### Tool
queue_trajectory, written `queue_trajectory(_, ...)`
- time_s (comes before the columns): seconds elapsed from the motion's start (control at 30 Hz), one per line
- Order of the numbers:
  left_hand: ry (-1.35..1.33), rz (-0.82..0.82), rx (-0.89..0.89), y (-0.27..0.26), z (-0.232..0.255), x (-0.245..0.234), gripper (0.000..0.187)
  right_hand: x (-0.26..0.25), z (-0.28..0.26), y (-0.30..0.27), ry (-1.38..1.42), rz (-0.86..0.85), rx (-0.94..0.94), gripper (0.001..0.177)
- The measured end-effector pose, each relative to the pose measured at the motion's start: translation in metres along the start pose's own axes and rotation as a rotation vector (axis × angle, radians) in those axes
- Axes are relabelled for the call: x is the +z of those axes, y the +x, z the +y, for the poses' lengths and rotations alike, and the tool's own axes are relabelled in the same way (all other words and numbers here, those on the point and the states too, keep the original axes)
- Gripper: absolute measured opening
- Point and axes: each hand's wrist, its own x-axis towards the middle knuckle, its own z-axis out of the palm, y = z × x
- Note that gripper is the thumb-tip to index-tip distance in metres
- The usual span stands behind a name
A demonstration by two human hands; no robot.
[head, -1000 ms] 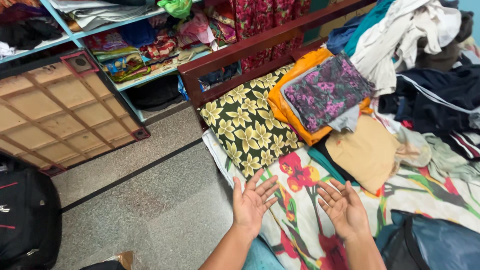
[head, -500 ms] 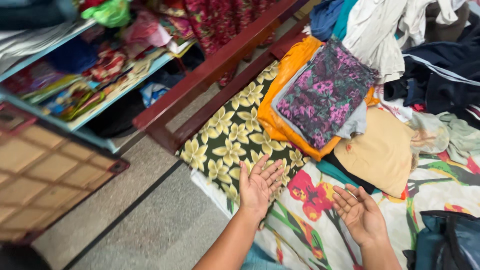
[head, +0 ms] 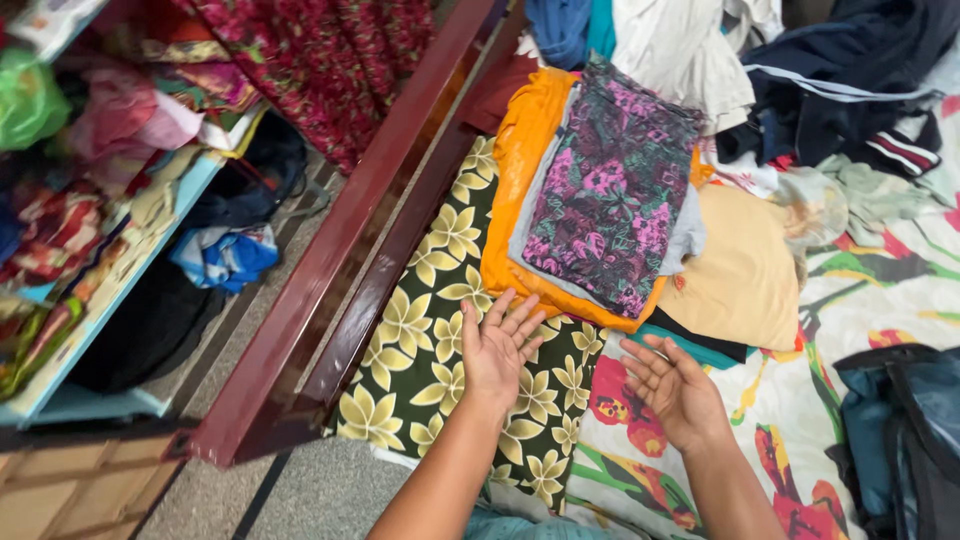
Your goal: The person places clothes into a blue backpack, zips it, and then places the backpack and more clothing into a larger blue duffel bag on a bed.
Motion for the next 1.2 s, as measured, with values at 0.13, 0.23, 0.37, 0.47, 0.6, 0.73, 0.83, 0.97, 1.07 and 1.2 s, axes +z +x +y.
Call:
queue_trajectory(0.13, 0.027, -0.021, -0.009, 0.032, 0.003, 0.006, 0.093, -0.001, -0.008, 0.009, 0.028, 0.1, -0.034, 0.036)
queue_trajectory(0.23, 0.053, -0.007, -0.017, 0.055, 0.001, 0.005, 0.091, 0.0, -0.013, 0.027, 0.024, 0.166, -0.056, 0.038)
queue_trajectory(0.37, 0.159, 0.029, -0.044, 0.074, -0.005, -0.001, 0.08, 0.003, -0.016, 0.051, 0.013, 0.195, -0.069, 0.041)
queue_trajectory(0.47, 0.223, 0.061, -0.042, 0.079, -0.011, -0.001, 0.068, 0.004, -0.016, 0.064, 0.008, 0.216, -0.058, 0.044)
queue_trajectory(0.6, 0.298, 0.065, -0.087, 0.085, -0.011, 0.012, 0.051, 0.011, -0.016, 0.072, -0.01, 0.247, -0.022, 0.046)
queue_trajectory(0.73, 0.398, 0.057, -0.137, 0.09, 0.006, 0.03, 0.042, 0.019, -0.016, 0.076, -0.075, 0.29, -0.042, 0.039)
queue_trajectory(0.83, 0.473, 0.085, -0.137, 0.098, 0.018, 0.041, 0.038, 0.014, -0.015, 0.076, -0.122, 0.307, -0.103, 0.033)
queue_trajectory(0.97, 0.521, 0.104, -0.078, 0.109, 0.019, 0.052, 0.027, 0.015, -0.018, 0.067, -0.129, 0.293, -0.119, 0.031)
queue_trajectory(1.07, 0.63, 0.037, 0.214, 0.113, 0.008, 0.061, 0.02, 0.018, -0.021, 0.058, -0.053, 0.254, -0.098, 0.032)
queue_trajectory(1.2, 0.8, 0.021, 0.308, 0.097, -0.002, 0.082, 0.016, 0.015, -0.019, 0.045, 0.019, 0.148, -0.149, 0.035)
